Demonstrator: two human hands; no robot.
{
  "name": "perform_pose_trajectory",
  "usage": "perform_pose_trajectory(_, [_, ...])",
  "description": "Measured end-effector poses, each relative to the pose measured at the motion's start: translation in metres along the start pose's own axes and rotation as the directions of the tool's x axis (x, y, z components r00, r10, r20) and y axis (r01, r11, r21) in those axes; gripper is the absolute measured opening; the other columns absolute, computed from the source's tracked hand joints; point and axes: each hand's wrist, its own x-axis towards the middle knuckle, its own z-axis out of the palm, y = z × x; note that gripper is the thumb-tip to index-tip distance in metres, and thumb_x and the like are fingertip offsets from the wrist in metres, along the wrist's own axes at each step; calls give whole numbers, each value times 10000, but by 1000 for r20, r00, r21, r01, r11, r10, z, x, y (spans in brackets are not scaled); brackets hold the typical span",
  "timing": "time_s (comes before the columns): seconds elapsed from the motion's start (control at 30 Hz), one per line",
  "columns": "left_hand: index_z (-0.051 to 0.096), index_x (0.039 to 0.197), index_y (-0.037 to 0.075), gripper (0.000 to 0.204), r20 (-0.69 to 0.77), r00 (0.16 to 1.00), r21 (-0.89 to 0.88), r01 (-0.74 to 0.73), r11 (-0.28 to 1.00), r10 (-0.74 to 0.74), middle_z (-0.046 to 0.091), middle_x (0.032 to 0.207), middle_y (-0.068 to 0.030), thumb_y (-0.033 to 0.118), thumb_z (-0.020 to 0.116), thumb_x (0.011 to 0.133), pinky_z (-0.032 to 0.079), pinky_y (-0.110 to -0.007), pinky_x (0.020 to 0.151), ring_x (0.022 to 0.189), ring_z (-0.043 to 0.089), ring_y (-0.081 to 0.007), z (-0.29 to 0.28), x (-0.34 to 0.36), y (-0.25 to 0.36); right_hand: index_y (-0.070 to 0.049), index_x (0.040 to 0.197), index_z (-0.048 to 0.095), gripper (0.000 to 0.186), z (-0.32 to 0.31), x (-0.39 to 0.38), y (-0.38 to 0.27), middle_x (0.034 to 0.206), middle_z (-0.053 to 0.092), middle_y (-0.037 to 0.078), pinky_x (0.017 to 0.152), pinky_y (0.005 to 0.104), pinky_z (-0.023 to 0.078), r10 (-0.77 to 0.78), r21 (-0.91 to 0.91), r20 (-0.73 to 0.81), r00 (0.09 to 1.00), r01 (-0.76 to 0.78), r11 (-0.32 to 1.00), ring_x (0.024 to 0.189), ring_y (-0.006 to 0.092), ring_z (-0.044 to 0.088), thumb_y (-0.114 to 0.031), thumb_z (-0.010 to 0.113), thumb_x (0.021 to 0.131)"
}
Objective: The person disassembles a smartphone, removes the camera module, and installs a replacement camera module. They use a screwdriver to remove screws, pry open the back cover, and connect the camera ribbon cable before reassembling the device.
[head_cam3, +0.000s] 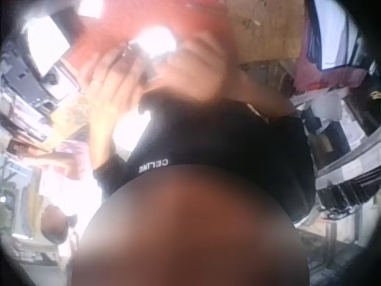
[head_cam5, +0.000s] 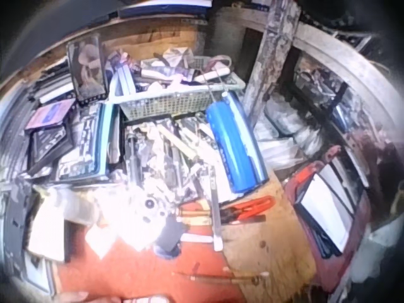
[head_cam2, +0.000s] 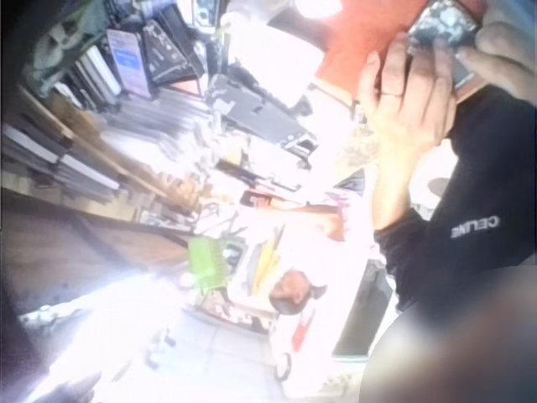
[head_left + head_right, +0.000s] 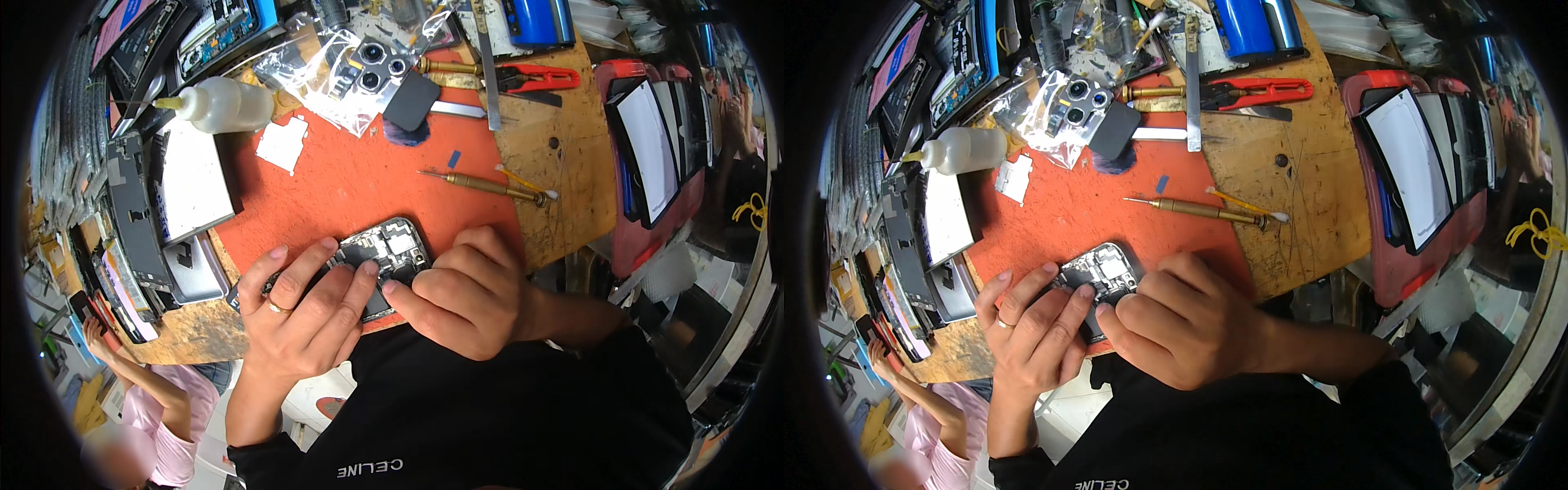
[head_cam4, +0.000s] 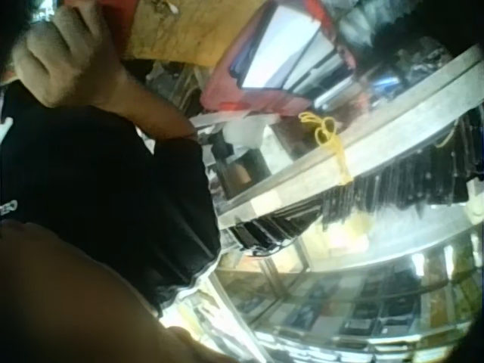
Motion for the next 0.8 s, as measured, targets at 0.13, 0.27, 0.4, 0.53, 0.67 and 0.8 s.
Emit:
perform_pose_trajectory(0.13, [854, 1135, 161, 272, 18, 1000, 65, -22, 998, 21, 712, 984, 27, 178, 740, 889, 457, -467, 1123, 1104, 729, -203, -1, 0, 4, -39, 1044, 777, 205, -2, 0, 1, 854, 587, -2, 694, 356, 451, 2, 6, 20, 1000, -2, 1000, 727, 172, 575, -109, 791, 851])
perform_pose_trajectory(0.27, [852, 1150, 176, 258, 13, 1000, 7, 11, 1000, -11, 705, 963, 27, 189, 746, 916, 463, -459, 1096, 1103, 723, -206, -2, 3, 2, -12, 1024, 741, 176, -3, 3, 1, 846, 565, 21, 702, 375, 473, -20, 3, 14, 1000, 20, 1000, 765, 202, 598, -119, 756, 885])
perform_pose_trajectory(0.4, [843, 1194, 173, 349, 2, 1000, 18, -18, 1000, 18, 683, 986, 8, 215, 731, 866, 457, -490, 1090, 1132, 707, -230, 2, 2, 0, -11, 1000, 736, 142, -1, 2, 0, 839, 565, 24, 705, 374, 474, 3, 19, 4, 1000, -3, 1000, 763, 204, 600, -112, 756, 902])
perform_pose_trajectory(0.53, [837, 1229, 155, 483, 26, 998, 6, -51, 999, 51, 646, 1025, -29, 232, 692, 775, 435, -542, 1115, 1144, 689, -280, 3, 1, -2, -12, 967, 729, 110, 0, 1, -1, 833, 564, 25, 704, 369, 469, 15, 35, -8, 1000, -15, 999, 758, 205, 599, -102, 757, 910])
perform_pose_trajectory(0.67, [843, 1193, 195, 370, 105, 994, -72, 18, 997, -10, 639, 981, 22, 251, 729, 845, 459, -498, 1085, 1114, 661, -221, -4, 6, -5, -28, 1013, 770, 168, -1, 2, 1, 842, 589, 0, 682, 345, 440, 17, 46, -9, 1000, -17, 999, 710, 166, 575, -95, 787, 861])
perform_pose_trajectory(0.8, [843, 1190, 191, 394, 84, 995, -72, -43, 996, 49, 635, 977, 20, 273, 718, 826, 453, -505, 1097, 1112, 652, -220, -4, 10, -10, -36, 1031, 788, 207, 0, 2, 1, 856, 605, -11, 671, 332, 425, 29, 56, -14, 999, -28, 998, 689, 146, 563, -95, 808, 833])
